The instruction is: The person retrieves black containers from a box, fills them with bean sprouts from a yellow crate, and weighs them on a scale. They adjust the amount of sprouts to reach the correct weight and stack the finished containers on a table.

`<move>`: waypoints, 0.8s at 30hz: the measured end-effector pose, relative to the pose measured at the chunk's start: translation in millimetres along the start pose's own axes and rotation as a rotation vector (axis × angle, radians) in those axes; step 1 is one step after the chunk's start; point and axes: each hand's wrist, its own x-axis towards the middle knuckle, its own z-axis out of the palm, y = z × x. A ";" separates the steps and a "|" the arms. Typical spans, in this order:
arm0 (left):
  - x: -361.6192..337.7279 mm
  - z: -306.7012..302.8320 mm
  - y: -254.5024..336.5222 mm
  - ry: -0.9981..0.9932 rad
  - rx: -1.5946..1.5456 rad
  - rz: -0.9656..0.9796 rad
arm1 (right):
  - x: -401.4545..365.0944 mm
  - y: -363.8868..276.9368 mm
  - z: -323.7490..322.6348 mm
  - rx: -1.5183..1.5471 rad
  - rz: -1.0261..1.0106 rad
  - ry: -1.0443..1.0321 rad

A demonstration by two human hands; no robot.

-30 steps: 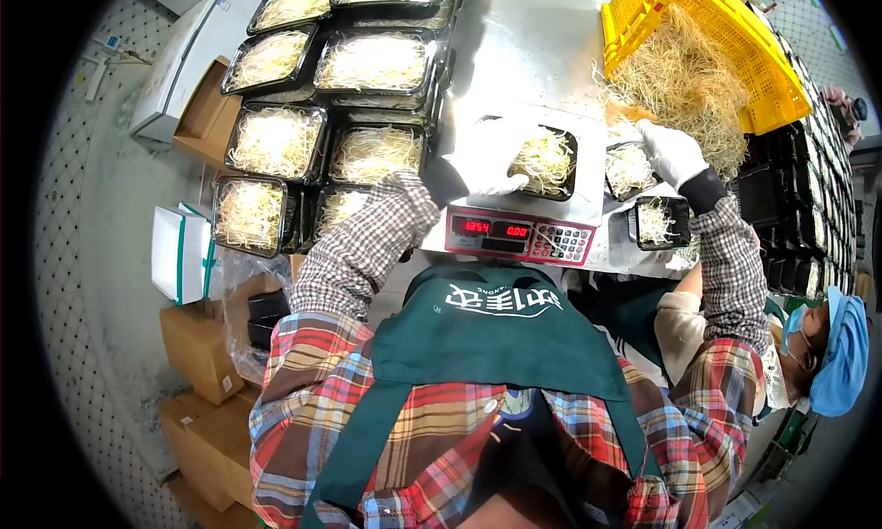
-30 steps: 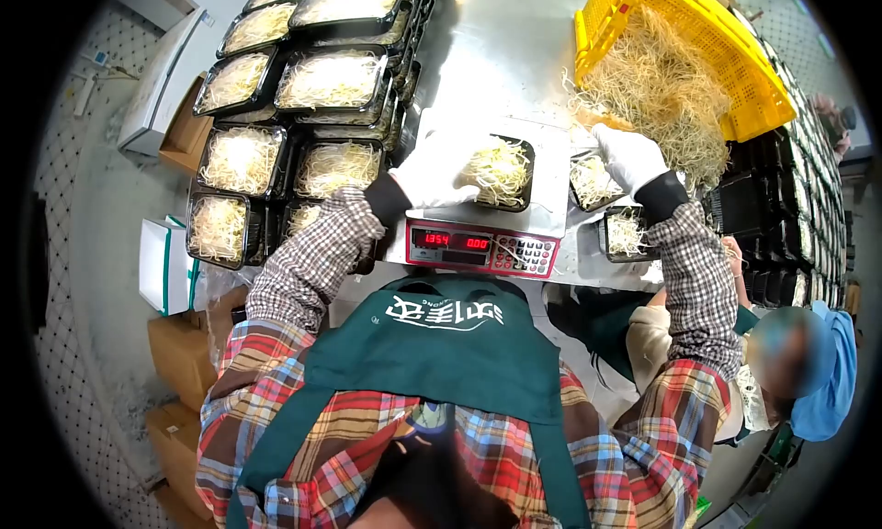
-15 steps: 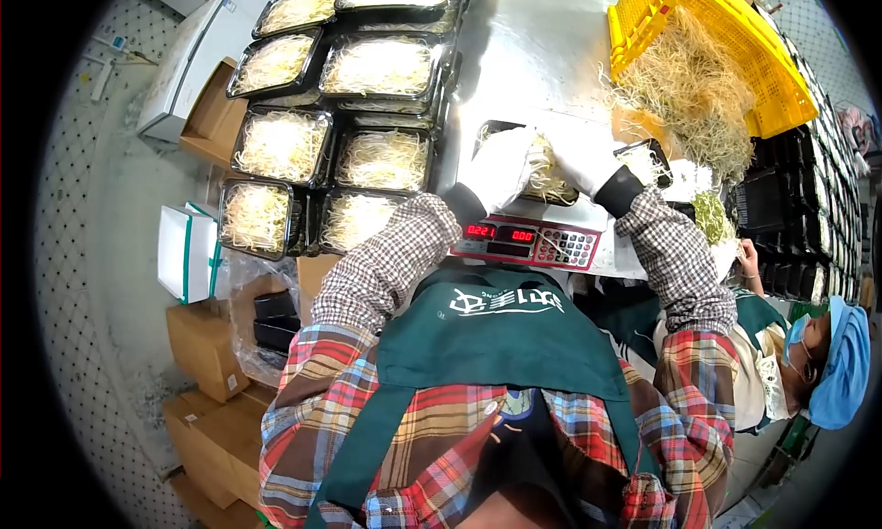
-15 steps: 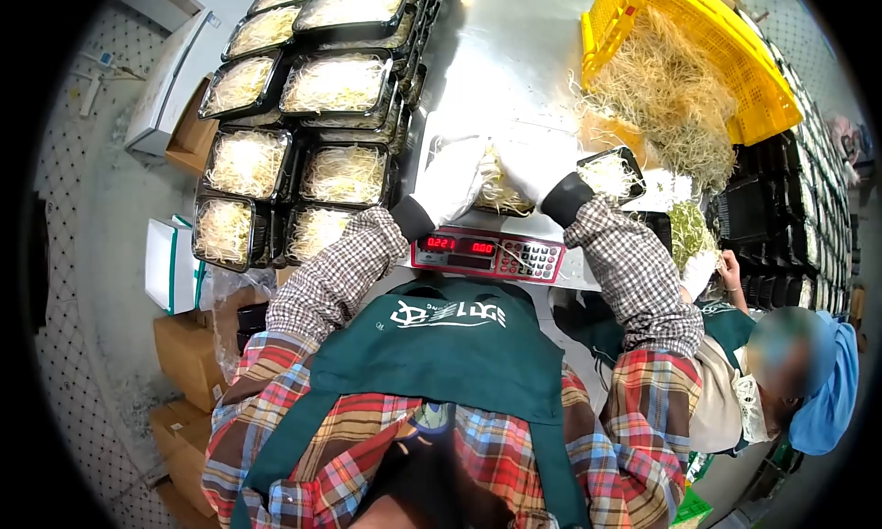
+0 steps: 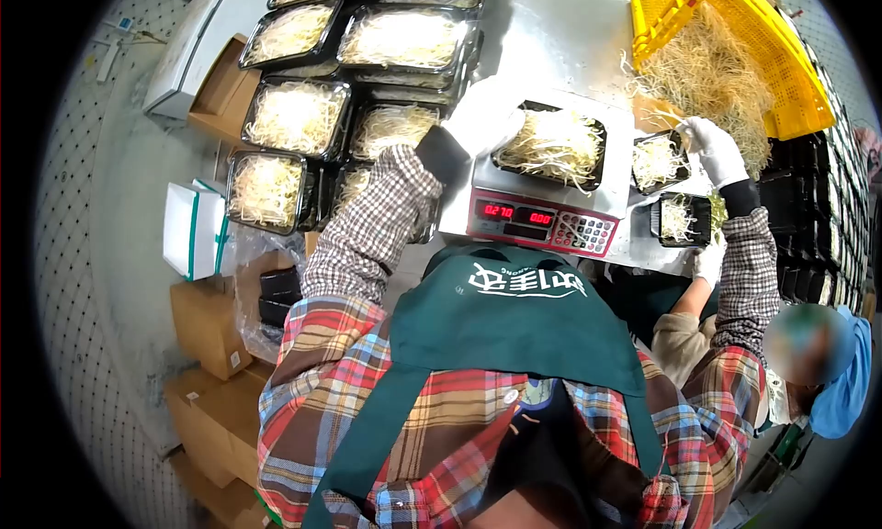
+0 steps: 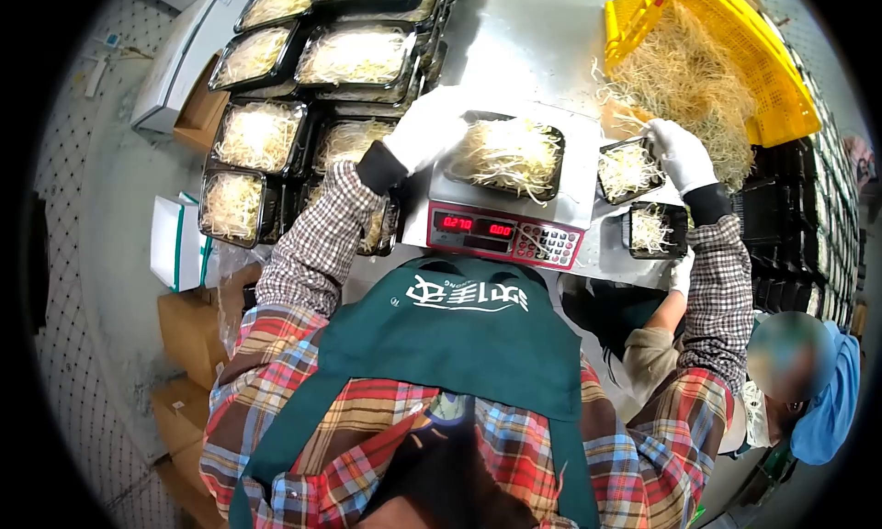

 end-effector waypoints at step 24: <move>-10.0 101.1 -9.8 -0.240 -0.391 -0.157 | 43.3 -142.5 95.7 0.237 0.103 0.217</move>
